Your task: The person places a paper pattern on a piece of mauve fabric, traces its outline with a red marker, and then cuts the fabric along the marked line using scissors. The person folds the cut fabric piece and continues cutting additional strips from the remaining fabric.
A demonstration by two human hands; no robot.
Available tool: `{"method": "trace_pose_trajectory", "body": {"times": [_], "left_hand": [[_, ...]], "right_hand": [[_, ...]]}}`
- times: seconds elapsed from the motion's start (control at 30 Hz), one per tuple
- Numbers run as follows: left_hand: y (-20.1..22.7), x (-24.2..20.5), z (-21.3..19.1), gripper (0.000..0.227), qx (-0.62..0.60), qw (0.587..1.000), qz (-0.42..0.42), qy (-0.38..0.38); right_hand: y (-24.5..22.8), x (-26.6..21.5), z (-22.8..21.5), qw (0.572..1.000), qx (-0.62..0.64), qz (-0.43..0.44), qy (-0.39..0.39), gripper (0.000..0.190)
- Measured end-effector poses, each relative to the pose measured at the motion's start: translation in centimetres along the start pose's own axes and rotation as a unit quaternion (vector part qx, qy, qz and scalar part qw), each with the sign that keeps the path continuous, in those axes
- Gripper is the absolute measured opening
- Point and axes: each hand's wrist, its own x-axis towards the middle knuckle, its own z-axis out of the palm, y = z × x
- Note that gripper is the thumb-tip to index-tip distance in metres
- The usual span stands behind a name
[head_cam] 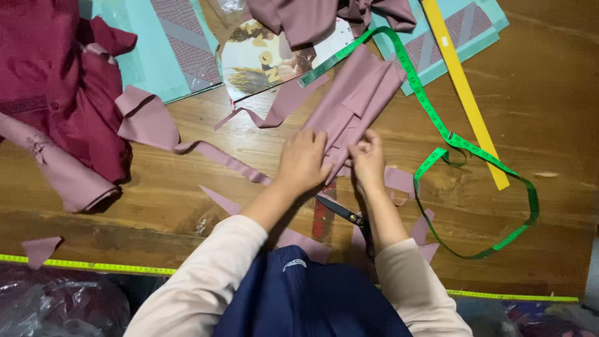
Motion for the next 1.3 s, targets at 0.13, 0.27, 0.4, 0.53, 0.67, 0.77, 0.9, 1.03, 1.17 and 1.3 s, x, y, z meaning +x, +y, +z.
{"method": "trace_pose_trajectory", "body": {"times": [0.13,0.27,0.4,0.53,0.67,0.77,0.9,1.03,1.17,1.3], "left_hand": [[-1.0,2.4,2.5,0.019,0.0,1.0,-0.005,0.022],[-7.5,3.1,3.1,0.029,-0.284,0.949,-0.111,0.078],[-11.9,-1.2,2.3,0.03,-0.16,0.969,-0.189,0.012],[-10.5,-1.7,0.8,0.02,-0.237,0.931,-0.276,0.008],[-10.8,0.5,2.3,0.023,-0.223,0.936,-0.269,0.045],[-11.7,1.7,4.5,0.036,-0.248,0.925,-0.282,0.057],[-11.4,2.9,4.7,0.054,-0.29,0.906,-0.305,0.046],[-11.4,3.2,6.4,0.024,-0.281,0.916,-0.276,0.077],[-11.1,2.8,6.4,0.02,-0.28,0.909,-0.287,0.113],[-11.0,2.0,5.7,0.025,-0.269,0.914,-0.284,0.104]], "right_hand": [[2.5,2.7,-1.3,0.997,0.046,0.01,-0.064,0.039],[1.7,4.5,-4.4,0.998,0.018,-0.046,-0.042,0.034],[0.1,3.6,-5.4,0.998,-0.022,-0.055,-0.021,0.043],[-4.4,-1.7,-2.3,0.926,-0.242,-0.289,-0.006,0.038],[-7.0,-7.7,2.7,0.813,-0.404,-0.341,-0.243,0.065],[-2.3,-6.1,3.4,0.79,-0.411,-0.402,-0.212,0.056],[-1.9,-2.7,-0.5,0.908,-0.276,-0.259,-0.18,0.048],[1.5,4.4,-11.8,0.974,0.112,-0.18,0.083,0.014],[12.4,4.8,-21.2,0.894,0.352,-0.044,0.274,0.029],[-1.1,-6.1,-11.1,0.923,0.076,-0.187,0.329,0.053]]}}
